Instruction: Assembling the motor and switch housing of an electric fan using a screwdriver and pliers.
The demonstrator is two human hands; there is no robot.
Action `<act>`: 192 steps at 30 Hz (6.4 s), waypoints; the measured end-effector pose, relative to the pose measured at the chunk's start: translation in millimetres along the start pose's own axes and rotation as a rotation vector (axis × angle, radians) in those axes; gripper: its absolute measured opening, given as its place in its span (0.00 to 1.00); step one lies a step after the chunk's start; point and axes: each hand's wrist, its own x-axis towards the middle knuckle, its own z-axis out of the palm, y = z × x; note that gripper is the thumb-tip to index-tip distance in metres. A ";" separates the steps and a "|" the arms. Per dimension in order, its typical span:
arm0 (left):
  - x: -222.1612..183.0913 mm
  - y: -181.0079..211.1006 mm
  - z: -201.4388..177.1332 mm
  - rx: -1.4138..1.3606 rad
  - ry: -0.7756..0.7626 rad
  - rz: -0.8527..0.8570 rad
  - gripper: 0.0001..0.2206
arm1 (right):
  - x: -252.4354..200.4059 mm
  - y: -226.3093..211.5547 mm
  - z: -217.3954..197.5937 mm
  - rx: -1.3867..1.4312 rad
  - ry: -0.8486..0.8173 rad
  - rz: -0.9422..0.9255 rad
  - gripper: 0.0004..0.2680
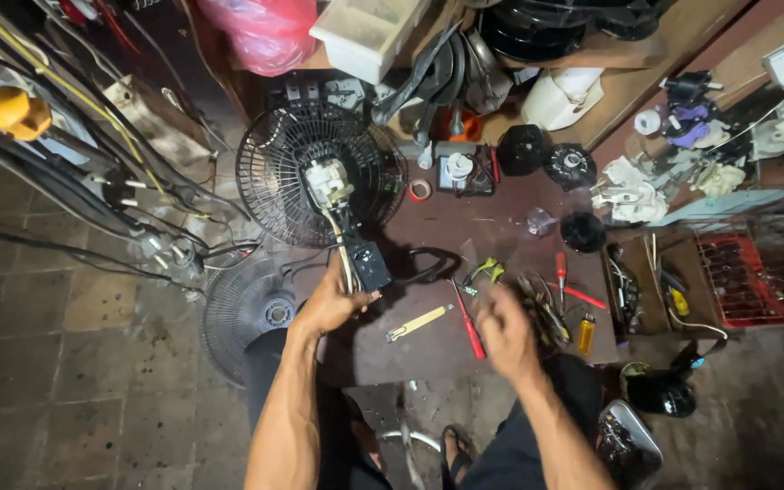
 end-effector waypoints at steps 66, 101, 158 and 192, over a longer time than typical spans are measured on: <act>-0.1 3.6 5.8 0.014 0.016 0.022 0.38 | -45.6 -2.4 47.7 -0.267 -0.288 0.274 0.10; 4.8 9.9 -3.2 -0.129 0.003 0.071 0.36 | 41.1 -76.3 75.1 0.251 -0.154 0.271 0.07; 13.9 -28.4 -8.5 -0.120 -0.007 0.107 0.39 | 91.4 -96.8 149.3 -0.235 -0.127 0.360 0.08; -14.5 -3.4 11.3 -0.052 0.069 0.015 0.26 | -47.5 27.5 64.9 -0.478 -0.363 0.245 0.16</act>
